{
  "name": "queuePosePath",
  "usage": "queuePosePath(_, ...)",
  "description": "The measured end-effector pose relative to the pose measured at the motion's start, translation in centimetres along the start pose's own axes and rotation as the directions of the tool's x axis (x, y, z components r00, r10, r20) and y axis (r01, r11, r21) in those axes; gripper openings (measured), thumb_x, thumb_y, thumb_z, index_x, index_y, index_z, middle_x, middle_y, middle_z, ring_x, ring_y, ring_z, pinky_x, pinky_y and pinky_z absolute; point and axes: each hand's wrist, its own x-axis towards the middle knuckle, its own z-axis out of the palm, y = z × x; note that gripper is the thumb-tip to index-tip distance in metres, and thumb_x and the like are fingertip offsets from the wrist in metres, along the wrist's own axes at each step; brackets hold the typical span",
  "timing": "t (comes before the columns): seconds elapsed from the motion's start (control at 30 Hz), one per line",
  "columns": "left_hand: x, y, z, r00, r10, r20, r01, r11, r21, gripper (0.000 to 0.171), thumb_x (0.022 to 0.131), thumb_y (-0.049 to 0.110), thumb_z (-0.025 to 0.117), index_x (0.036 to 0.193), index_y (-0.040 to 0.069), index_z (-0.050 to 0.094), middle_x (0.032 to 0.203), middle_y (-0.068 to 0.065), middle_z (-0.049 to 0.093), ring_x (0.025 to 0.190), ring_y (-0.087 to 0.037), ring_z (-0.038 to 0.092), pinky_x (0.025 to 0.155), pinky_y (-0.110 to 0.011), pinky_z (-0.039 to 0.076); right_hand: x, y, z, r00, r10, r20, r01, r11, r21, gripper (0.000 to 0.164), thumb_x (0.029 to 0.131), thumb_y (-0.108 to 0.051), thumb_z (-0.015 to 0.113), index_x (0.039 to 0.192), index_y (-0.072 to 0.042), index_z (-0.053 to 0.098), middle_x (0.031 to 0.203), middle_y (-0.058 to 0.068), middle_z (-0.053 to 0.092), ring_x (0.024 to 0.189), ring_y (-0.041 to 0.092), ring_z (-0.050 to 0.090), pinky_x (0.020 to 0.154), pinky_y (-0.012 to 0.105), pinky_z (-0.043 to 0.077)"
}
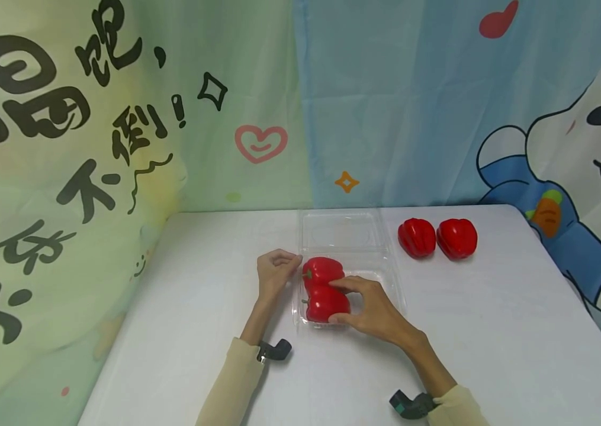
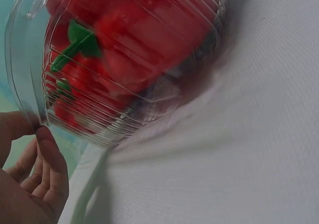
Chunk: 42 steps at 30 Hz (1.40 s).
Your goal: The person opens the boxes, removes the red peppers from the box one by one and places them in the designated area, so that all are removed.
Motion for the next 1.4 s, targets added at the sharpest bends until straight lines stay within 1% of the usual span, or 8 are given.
queuePosePath(0.27,-0.05,0.03,0.02,1.0,0.003,-0.002,-0.003,1.0,-0.007,0.018,0.095,0.016,0.081,0.091,-0.002,0.079,0.089,-0.022,0.082,0.069,-0.011,0.072,0.065,-0.02,0.056,0.04,0.12,-0.02,1.0,0.009,0.009,-0.009,1.0,0.008,0.074,0.077,-0.023,0.099,0.144,-0.012,0.07,0.143,0.01,0.074,0.121,0.03,0.075,0.099,0.05,0.065)
queuePosePath(0.47,0.0,-0.05,0.0,1.0,0.006,-0.002,-0.006,1.0,-0.01,0.018,0.095,0.014,0.081,0.091,-0.003,0.079,0.089,-0.022,0.082,0.069,-0.01,0.071,0.065,-0.02,0.056,0.08,0.09,-0.09,1.0,0.011,0.019,-0.011,1.0,0.004,0.074,0.077,-0.023,0.1,0.144,-0.012,0.07,0.143,0.009,0.074,0.122,0.03,0.075,0.1,0.048,0.065)
queuePosePath(0.73,-0.07,0.08,-0.02,1.0,0.002,0.001,-0.002,1.0,-0.008,0.018,0.095,0.015,0.081,0.091,-0.002,0.079,0.088,-0.021,0.082,0.067,-0.008,0.07,0.063,-0.02,0.055,0.01,0.12,-0.08,1.0,-0.004,0.0,0.004,1.0,0.018,0.074,0.077,-0.024,0.1,0.143,-0.012,0.07,0.142,0.009,0.075,0.122,0.031,0.074,0.098,0.05,0.065)
queuePosePath(1.0,0.0,0.12,-0.05,1.0,0.008,0.005,-0.008,1.0,-0.018,0.017,0.094,0.013,0.081,0.09,-0.003,0.079,0.086,-0.022,0.081,0.065,-0.007,0.068,0.062,-0.02,0.054,0.04,0.43,-0.11,0.999,-0.015,-0.031,0.015,1.0,0.015,0.073,0.074,-0.026,0.101,0.139,-0.013,0.072,0.138,0.007,0.077,0.115,0.026,0.076,0.095,0.048,0.066)
queuePosePath(1.27,-0.09,0.19,-0.08,1.0,-0.02,0.009,0.02,0.999,-0.036,0.017,0.094,0.013,0.081,0.091,-0.003,0.078,0.084,-0.022,0.08,0.065,-0.007,0.068,0.061,-0.02,0.054,0.0,0.45,-0.28,0.999,-0.011,-0.038,0.012,1.0,0.029,0.072,0.074,-0.029,0.101,0.139,-0.014,0.073,0.138,0.006,0.077,0.115,0.025,0.075,0.096,0.048,0.066)
queuePosePath(1.4,-0.07,0.29,-0.05,1.0,-0.008,0.009,0.008,0.999,-0.037,0.016,0.094,0.012,0.081,0.09,-0.004,0.078,0.083,-0.021,0.081,0.063,-0.006,0.067,0.06,-0.019,0.053,0.0,0.46,-0.4,0.999,-0.016,-0.046,0.018,0.999,0.045,0.072,0.074,-0.029,0.101,0.138,-0.014,0.073,0.137,0.006,0.077,0.114,0.025,0.076,0.097,0.05,0.066)
